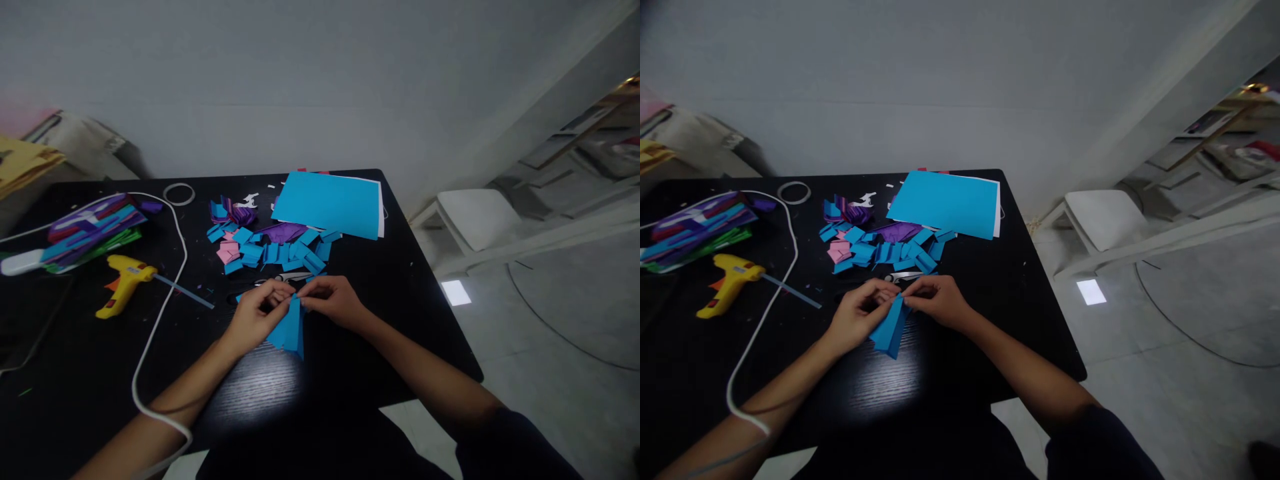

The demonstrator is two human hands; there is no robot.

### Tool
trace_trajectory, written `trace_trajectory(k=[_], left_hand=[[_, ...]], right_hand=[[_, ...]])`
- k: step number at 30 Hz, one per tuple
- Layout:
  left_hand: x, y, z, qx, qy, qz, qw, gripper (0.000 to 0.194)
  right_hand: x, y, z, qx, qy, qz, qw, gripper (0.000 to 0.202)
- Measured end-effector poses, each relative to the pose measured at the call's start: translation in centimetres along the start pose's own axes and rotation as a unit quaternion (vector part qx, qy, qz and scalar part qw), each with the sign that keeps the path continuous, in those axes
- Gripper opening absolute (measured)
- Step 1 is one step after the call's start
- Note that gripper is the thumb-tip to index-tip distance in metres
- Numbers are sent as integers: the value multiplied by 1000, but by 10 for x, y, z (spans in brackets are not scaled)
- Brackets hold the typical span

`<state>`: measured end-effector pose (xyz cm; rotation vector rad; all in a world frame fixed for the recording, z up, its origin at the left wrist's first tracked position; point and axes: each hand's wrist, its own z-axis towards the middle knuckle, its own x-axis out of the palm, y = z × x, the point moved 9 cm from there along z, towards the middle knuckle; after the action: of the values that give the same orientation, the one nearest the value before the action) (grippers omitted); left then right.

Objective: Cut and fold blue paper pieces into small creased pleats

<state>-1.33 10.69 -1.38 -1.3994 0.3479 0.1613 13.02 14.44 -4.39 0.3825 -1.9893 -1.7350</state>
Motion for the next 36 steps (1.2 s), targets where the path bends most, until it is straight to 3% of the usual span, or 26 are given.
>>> trace_trajectory(k=[6,10,14,26,36], left_hand=[[-5,-31,-3,148,-2,66,987,13],[1,-45,-7,195,47,104,974,25],[7,-52,-11,212,85,132,964,26],[1,-59,-9,206,87,127,966,16],[-2,-43,-13,198,62,131,970,20]], right_hand=[[-2,0,0,8,-7,28,1000,26],[1,-1,0,13,6,32,999,33],[3,0,-1,14,23,13,1000,28],[12,3,-5,51,86,49,994,24],[12,8,-5,30,80,67,994,17]])
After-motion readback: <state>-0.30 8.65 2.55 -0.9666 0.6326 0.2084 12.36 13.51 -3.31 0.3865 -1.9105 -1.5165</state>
